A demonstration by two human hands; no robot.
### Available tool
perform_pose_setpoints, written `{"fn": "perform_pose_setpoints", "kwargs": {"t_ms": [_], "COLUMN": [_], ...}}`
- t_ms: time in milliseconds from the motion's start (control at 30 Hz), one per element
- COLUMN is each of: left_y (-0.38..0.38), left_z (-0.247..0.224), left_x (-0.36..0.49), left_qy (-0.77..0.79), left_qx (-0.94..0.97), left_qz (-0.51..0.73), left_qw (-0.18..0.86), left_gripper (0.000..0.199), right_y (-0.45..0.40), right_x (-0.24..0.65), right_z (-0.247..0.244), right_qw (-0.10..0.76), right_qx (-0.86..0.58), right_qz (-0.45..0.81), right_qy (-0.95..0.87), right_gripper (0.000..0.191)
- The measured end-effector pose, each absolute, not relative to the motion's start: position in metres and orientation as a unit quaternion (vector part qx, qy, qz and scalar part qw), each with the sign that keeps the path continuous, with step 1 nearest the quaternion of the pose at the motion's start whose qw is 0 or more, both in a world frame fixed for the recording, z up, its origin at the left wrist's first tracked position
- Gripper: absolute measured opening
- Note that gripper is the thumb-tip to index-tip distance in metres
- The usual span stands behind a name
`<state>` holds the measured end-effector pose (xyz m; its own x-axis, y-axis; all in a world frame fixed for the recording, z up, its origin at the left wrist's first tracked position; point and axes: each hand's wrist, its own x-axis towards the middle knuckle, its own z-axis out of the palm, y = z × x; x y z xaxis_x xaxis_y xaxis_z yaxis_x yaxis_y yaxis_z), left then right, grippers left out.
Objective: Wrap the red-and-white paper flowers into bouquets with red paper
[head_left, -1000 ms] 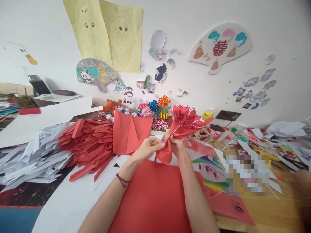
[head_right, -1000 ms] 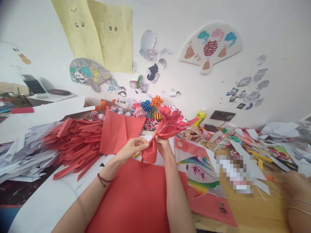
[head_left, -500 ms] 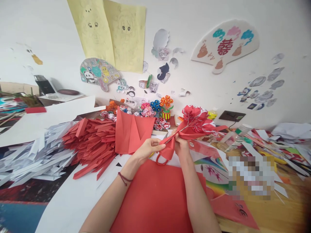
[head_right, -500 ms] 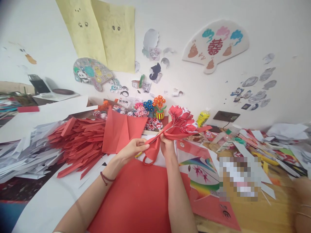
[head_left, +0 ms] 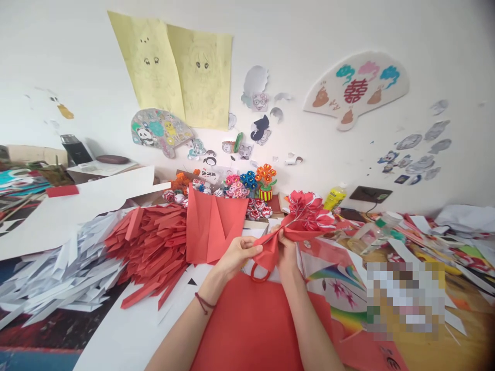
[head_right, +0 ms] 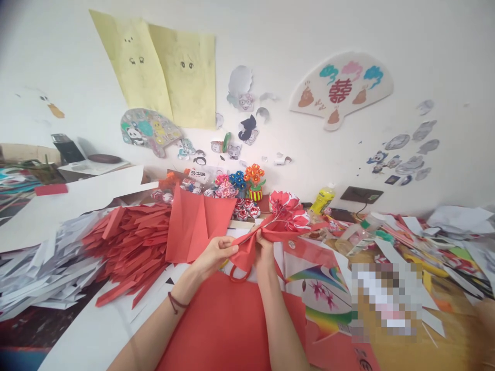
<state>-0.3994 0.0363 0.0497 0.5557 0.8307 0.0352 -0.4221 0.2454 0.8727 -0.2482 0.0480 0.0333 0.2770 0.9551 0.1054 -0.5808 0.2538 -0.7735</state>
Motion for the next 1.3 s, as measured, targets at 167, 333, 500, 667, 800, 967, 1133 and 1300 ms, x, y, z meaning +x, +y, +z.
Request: {"fn": "perform_pose_setpoints", "kwargs": {"t_ms": [167,333,500,667,800,967,1133,1300], "left_y": [0.04,0.04,0.028,0.03,0.048,0.059,0.061,0.062], "left_z": [0.05,0.053,0.065,0.084,0.088,0.08,0.072,0.061], "left_x": [-0.403,-0.408,-0.405,-0.388,-0.383,-0.387,-0.386,-0.383], "left_qy": [0.233,0.349,0.432,0.515,0.553,0.526,0.524,0.545], "left_qx": [0.441,0.565,0.727,0.736,0.704,0.687,0.646,0.629], "left_qz": [0.426,0.449,0.466,0.429,0.435,0.477,0.524,0.523], "left_qw": [0.755,0.597,0.26,0.09,0.102,0.152,0.186,0.185], "left_gripper": [0.034,0.042,0.042,0.03,0.02,0.02,0.02,0.02], "right_y": [0.051,0.055,0.055,0.064,0.074,0.081,0.084,0.086], "right_x": [-0.258,-0.257,-0.256,-0.263,-0.268,-0.271,-0.278,-0.286], "right_z": [0.041,0.064,0.093,0.111,0.118,0.114,0.102,0.09], "right_qw": [0.762,0.779,0.697,0.637,0.615,0.609,0.614,0.627], "right_qx": [-0.357,-0.458,-0.558,-0.59,-0.59,-0.58,-0.579,-0.584], "right_qz": [0.474,0.285,0.138,-0.008,-0.057,-0.06,-0.053,-0.04], "right_qy": [-0.259,-0.32,-0.429,-0.496,-0.52,-0.538,-0.533,-0.515], "right_gripper": [0.026,0.026,0.029,0.031,0.025,0.025,0.022,0.023]}}
